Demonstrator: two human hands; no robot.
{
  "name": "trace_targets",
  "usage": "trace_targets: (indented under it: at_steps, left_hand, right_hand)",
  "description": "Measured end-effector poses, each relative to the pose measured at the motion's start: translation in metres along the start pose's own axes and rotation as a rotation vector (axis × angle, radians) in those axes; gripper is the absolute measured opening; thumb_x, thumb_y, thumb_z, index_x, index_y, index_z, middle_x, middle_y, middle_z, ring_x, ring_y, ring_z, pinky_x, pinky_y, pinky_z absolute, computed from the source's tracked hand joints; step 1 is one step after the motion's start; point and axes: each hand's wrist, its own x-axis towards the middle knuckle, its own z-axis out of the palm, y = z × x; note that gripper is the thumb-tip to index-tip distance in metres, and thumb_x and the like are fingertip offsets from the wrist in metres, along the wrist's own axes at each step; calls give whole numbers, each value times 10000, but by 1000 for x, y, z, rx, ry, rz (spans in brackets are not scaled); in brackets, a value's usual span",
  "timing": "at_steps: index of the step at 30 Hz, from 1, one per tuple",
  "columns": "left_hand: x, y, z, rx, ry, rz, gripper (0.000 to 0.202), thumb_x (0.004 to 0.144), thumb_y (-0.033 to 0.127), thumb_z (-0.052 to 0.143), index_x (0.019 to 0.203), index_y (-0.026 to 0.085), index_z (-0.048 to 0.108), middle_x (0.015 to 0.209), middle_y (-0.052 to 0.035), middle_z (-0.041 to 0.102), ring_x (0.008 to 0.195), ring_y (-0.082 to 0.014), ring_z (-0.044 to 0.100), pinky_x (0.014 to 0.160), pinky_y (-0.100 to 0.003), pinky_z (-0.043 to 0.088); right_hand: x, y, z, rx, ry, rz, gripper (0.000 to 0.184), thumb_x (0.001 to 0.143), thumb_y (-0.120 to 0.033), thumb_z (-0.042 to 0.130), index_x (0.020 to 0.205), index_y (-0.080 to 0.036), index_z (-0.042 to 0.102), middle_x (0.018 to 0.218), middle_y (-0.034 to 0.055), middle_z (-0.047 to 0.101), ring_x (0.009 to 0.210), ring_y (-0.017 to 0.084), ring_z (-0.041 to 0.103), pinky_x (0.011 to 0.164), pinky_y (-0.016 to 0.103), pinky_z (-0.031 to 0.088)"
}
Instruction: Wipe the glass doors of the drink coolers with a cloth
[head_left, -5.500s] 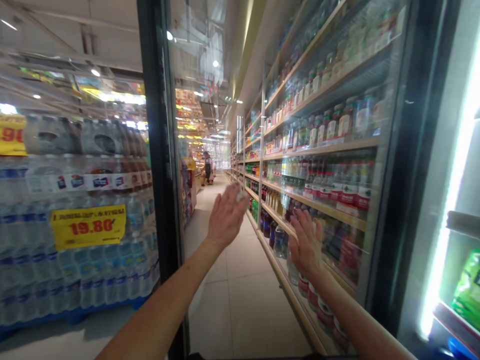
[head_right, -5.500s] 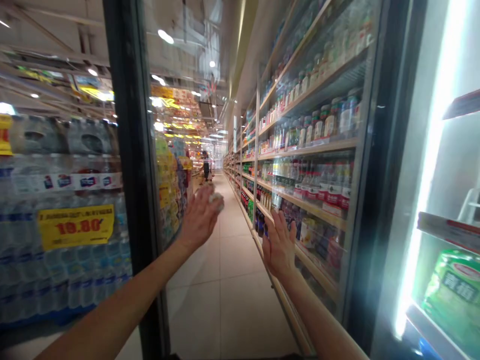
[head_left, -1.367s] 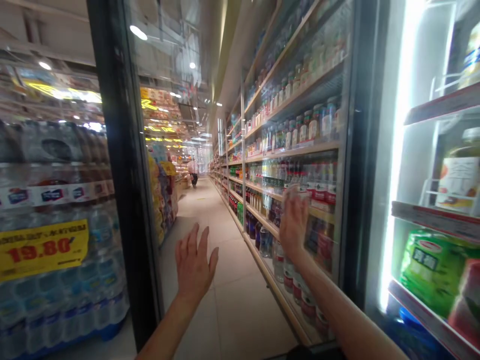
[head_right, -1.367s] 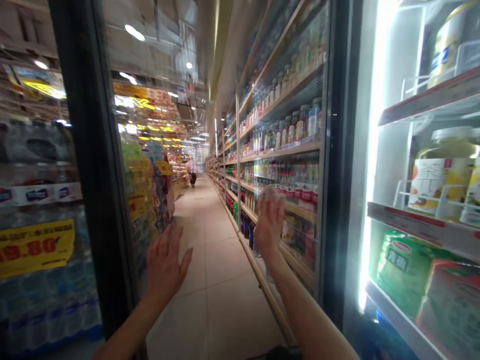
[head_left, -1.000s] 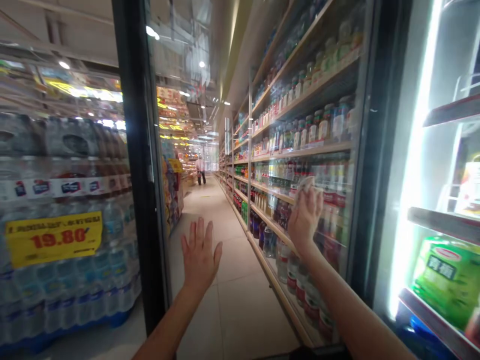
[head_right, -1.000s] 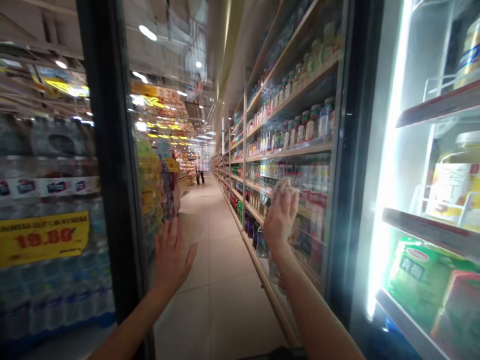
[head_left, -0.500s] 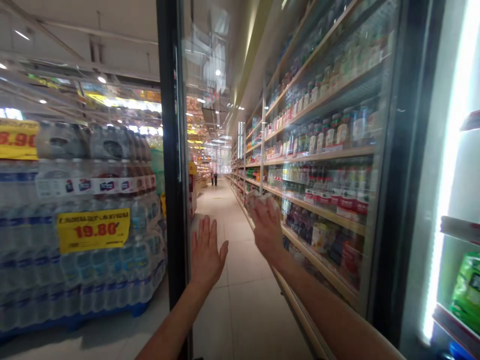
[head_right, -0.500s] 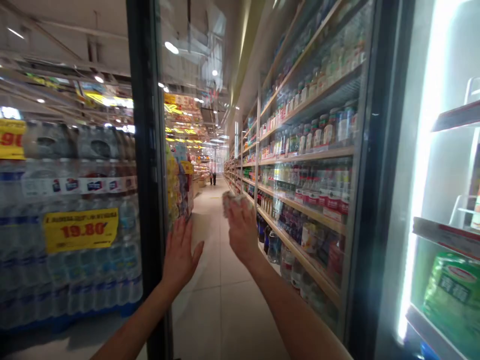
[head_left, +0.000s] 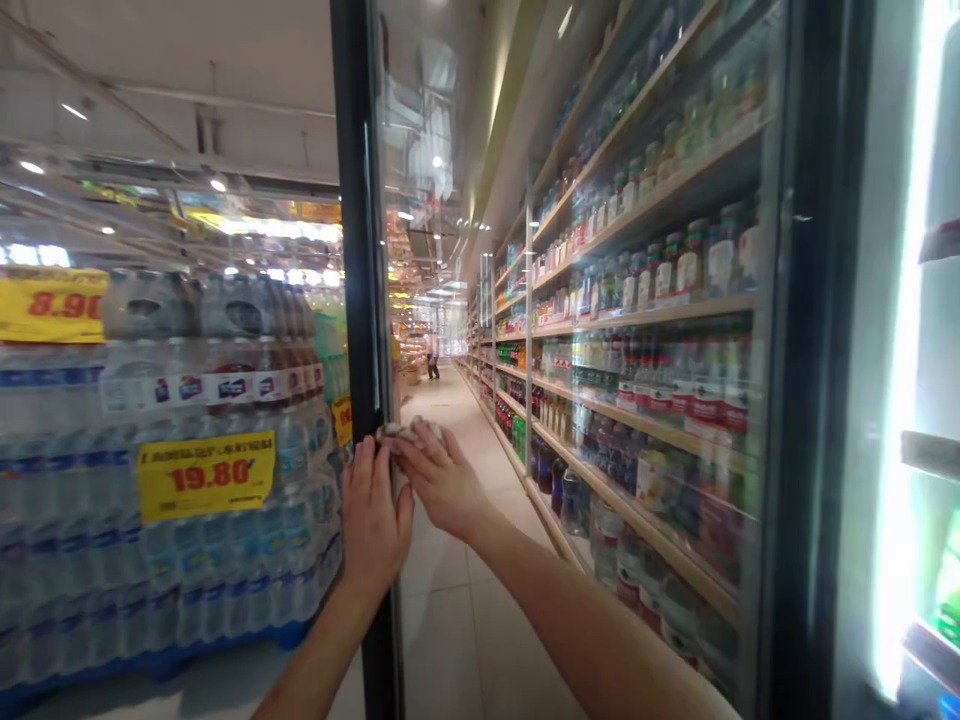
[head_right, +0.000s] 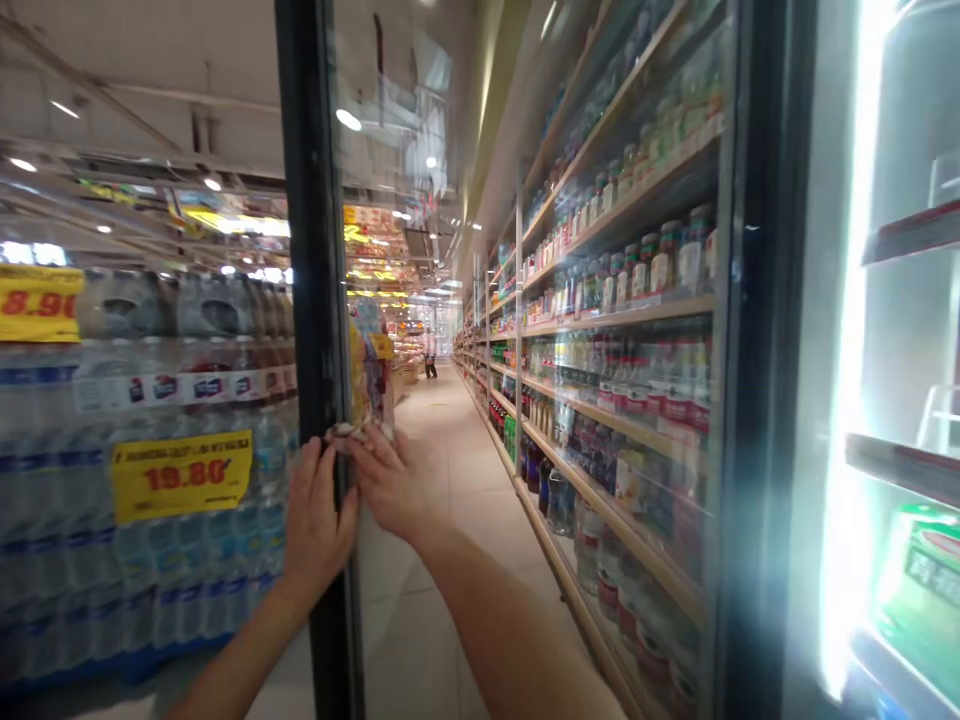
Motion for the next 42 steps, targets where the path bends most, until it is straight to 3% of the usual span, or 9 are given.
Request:
trace_targets:
  at_steps: [2,7,9,14,20,26,32,38,42]
  left_hand:
    - [3,-3,1,1,6,8,594,881,235,392,1427,176,163,1477,-163,230,1372,-249,201,1094,-469,228]
    - [23,5,8,0,10,29,614,877,274,405,1428,173,154,1486,-158,209,1377,-248,184,1107,-463,186]
    - [37,15,12,-17,15,37,600,884,280,392,1425,159,162,1481,-167,217,1379,-243,178,1104,-453,189]
    - [73,31,22,-72,21,48,594,893,349,371,1417,135,190,1475,-168,234,1378,-246,181,1098,-443,197]
    - [88,29,32,-52,-98,-90,613,879,433,342,1399,120,254,1477,-164,229,1370,-303,184,1076,-507,217]
    - [86,28,32,-2,-109,-83,638,882,453,323,1396,83,256,1470,-191,230,1368,-316,182,1068,-520,228]
    - [84,39,37,-12,-94,-42,646,882,460,331,1394,73,259,1474,-202,206,1379,-319,140,1077,-528,195]
    - [75,59,52,-4,-74,74,667,873,441,381,1406,75,218,1470,-187,231,1387,-280,125,1106,-494,136]
    - [75,58,52,20,-81,112,644,875,428,386,1400,86,240,1475,-175,225,1389,-265,127,1108,-468,151]
  right_hand:
    - [-3,20,-9,-25,27,53,366,883,-217,385,1214,-217,542,1409,-15,416,1380,242,165,1094,472,258]
    - [-3,93,-42,-176,235,617,448,850,-116,371,1276,-187,494,1394,85,422,1392,280,111,1071,539,247]
    - [-3,95,-45,-182,244,604,454,839,-120,390,1276,-192,494,1393,86,418,1395,289,89,1066,546,252]
    - [-23,95,-50,-143,68,156,476,824,-120,419,1269,-273,492,1374,-3,448,1394,209,127,1099,449,253]
    - [-67,171,-91,-330,366,732,484,851,-148,333,1317,-195,453,1400,92,392,1378,280,171,1050,559,288]
    - [-102,181,-104,-258,176,469,428,842,-135,381,1224,-238,545,1325,54,491,1368,231,212,1075,475,301]
    - [-132,219,-125,-422,440,981,485,816,-151,362,1283,-101,479,1413,164,349,1346,317,218,1048,597,255]
    - [-105,174,-103,-228,110,337,462,835,-96,391,1227,-291,541,1308,23,508,1368,212,209,1075,451,314]
    - [-91,188,-107,-302,290,549,488,830,-101,373,1286,-225,494,1359,72,450,1362,250,222,1063,491,316]
